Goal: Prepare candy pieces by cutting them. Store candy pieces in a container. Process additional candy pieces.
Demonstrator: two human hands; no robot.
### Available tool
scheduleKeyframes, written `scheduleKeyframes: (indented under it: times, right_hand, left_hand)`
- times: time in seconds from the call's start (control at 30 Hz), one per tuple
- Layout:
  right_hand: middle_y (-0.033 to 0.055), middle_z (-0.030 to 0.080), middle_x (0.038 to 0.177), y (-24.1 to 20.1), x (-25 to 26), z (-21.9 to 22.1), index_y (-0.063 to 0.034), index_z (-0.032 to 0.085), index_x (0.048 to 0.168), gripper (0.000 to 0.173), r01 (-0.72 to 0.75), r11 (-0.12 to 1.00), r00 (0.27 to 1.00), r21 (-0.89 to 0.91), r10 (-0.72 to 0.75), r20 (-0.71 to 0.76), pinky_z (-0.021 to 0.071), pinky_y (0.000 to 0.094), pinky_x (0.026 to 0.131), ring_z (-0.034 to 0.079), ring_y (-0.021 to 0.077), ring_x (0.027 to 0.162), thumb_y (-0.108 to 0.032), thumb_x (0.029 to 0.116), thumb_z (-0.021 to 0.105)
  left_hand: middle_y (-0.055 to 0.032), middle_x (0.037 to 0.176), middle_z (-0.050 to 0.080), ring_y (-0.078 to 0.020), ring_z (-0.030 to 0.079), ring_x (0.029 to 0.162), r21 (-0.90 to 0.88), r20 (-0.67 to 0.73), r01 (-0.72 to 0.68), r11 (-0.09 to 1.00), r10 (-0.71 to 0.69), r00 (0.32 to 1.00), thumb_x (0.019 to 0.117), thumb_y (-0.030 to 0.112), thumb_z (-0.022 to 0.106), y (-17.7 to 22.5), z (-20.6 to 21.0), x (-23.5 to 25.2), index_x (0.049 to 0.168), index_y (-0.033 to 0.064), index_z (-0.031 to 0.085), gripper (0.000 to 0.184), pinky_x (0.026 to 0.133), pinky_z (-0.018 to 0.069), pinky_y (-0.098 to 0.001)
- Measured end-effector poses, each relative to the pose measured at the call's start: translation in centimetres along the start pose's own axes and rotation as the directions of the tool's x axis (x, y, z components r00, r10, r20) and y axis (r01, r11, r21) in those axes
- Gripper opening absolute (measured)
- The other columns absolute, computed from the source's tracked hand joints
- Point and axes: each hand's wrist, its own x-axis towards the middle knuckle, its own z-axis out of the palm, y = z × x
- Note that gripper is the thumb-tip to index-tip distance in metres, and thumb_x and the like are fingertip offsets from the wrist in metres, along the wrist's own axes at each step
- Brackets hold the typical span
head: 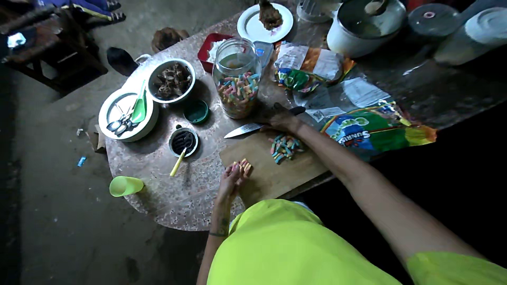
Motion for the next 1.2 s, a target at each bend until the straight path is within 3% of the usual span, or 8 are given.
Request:
scheduleKeyframes:
  times: [0.13, 0.23, 0.3, 0.5, 0.7, 0.9, 1.03, 1.2]
  right_hand:
    - [0.0184, 0.051, 0.152, 0.5, 0.8, 0.1, -0.0288, 0.055, 0.15, 0.045, -0.038, 0.997, 0.999, 0.061, 0.038, -0.005, 0.0251, 0.0667, 0.116, 0.045, 0.0445, 0.141, -0.038, 0.1057, 0.056]
    - [0.0258, 0.048, 0.153, -3.5, -0.5, -0.5, -0.0203, 0.059, 0.146, 0.041, -0.158, 0.963, 0.98, 0.217, 0.18, -0.083, 0.0252, 0.0703, 0.116, 0.041, 0.0489, 0.143, -0.033, 0.1069, 0.055]
    - [0.028, 0.062, 0.128, -8.0, -2.3, 1.1, -0.005, 0.069, 0.128, 0.037, -0.096, 0.874, 0.938, 0.476, 0.24, -0.251, 0.0426, 0.0679, 0.105, 0.058, 0.0478, 0.122, -0.032, 0.1025, 0.064]
    - [0.008, 0.073, 0.09, -15.5, -7.0, 2.8, 0.0023, 0.072, 0.109, 0.025, -0.102, 0.23, 0.95, 0.968, 0.311, 0.026, 0.0579, 0.0279, 0.073, 0.067, 0.0092, 0.074, -0.02, 0.097, 0.072]
    - [0.0141, 0.066, 0.09, -16.5, -7.7, 3.1, 0.0112, 0.062, 0.118, 0.026, -0.165, 0.026, 0.799, 0.986, 0.589, 0.118, 0.0571, 0.028, 0.07, 0.064, 0.0128, 0.073, -0.012, 0.1069, 0.055]
    - [0.0123, 0.07, 0.098, -17.5, -7.5, 3.0, 0.0043, 0.069, 0.112, 0.027, -0.162, 0.03, 0.877, 0.986, 0.463, 0.13, 0.0573, 0.0292, 0.075, 0.066, 0.0122, 0.079, -0.019, 0.0975, 0.072]
    - [0.0099, 0.066, 0.094, -17.3, -7.5, 2.9, 0.0079, 0.062, 0.117, 0.023, -0.103, -0.163, 0.832, 0.981, 0.526, 0.175, 0.057, 0.0253, 0.071, 0.064, 0.0092, 0.075, -0.011, 0.1034, 0.061]
    - [0.0138, 0.068, 0.101, -16.7, -7.6, 3.1, 0.0086, 0.061, 0.123, 0.028, -0.172, -0.137, 0.859, 0.975, 0.464, 0.217, 0.0589, 0.0267, 0.075, 0.067, 0.0112, 0.079, -0.01, 0.103, 0.062]
  left_hand:
    - [-0.0027, 0.082, 0.063, -0.0026, 0.054, 0.057, -0.026, -0.054, 0.002, 1.0, -0.003, 0.999, 0.107, 0.009, 0.051, -0.3, 0.3, -0.2, 0.124, -0.0002, 0.056, 0.02, 0.051, 0.0458, -0.0162]
    - [-0.0101, 0.102, 0.069, -0.0116, 0.069, 0.084, -0.027, -0.123, -0.022, 0.999, 0.019, 0.992, 0.1043, 0.005, 0.056, 0.0, 1.1, -0.2, 0.13, -0.0041, 0.051, 0.028, 0.077, 0.06, -0.0273]
    - [-0.0129, 0.105, 0.068, -0.0148, 0.07, 0.09, 0.006, -0.139, -0.067, 0.998, 0.068, 0.988, 0.1024, 0.002, 0.058, 0.1, 1.6, 0.2, 0.13, -0.0072, 0.051, 0.03, 0.084, 0.0601, -0.0315]
    - [-0.0103, 0.098, 0.069, -0.0114, 0.068, 0.083, 0.183, -0.09, -0.117, 0.976, 0.135, 0.987, 0.0975, 0.001, 0.065, -0.1, 2.4, 1.2, 0.117, -0.008, 0.061, 0.022, 0.076, 0.0593, -0.0276]
    - [-0.012, 0.101, 0.069, -0.0128, 0.068, 0.085, 0.218, -0.098, -0.076, 0.973, 0.1, 0.99, 0.0982, 0.003, 0.066, 0.6, 2.4, 0.9, 0.118, -0.0081, 0.061, 0.023, 0.078, 0.0592, -0.0283]
    - [-0.0095, 0.099, 0.068, -0.0113, 0.066, 0.084, 0.223, -0.067, -0.081, 0.971, 0.098, 0.993, 0.1023, 0.005, 0.059, 0.4, 2.6, 1.0, 0.119, -0.0066, 0.061, 0.02, 0.079, 0.0578, -0.0286]
    - [-0.0093, 0.096, 0.068, -0.0106, 0.067, 0.083, 0.244, -0.112, -0.083, 0.966, 0.113, 0.987, 0.1031, 0.007, 0.059, 1.1, 2.0, 0.8, 0.116, -0.0072, 0.061, 0.02, 0.078, 0.0584, -0.0274]
    - [-0.0108, 0.099, 0.07, -0.0113, 0.068, 0.086, 0.407, -0.032, -0.14, 0.903, 0.168, 0.985, 0.101, 0.008, 0.063, 1.4, 1.0, 0.9, 0.115, -0.0067, 0.066, 0.021, 0.083, 0.0585, -0.0301]
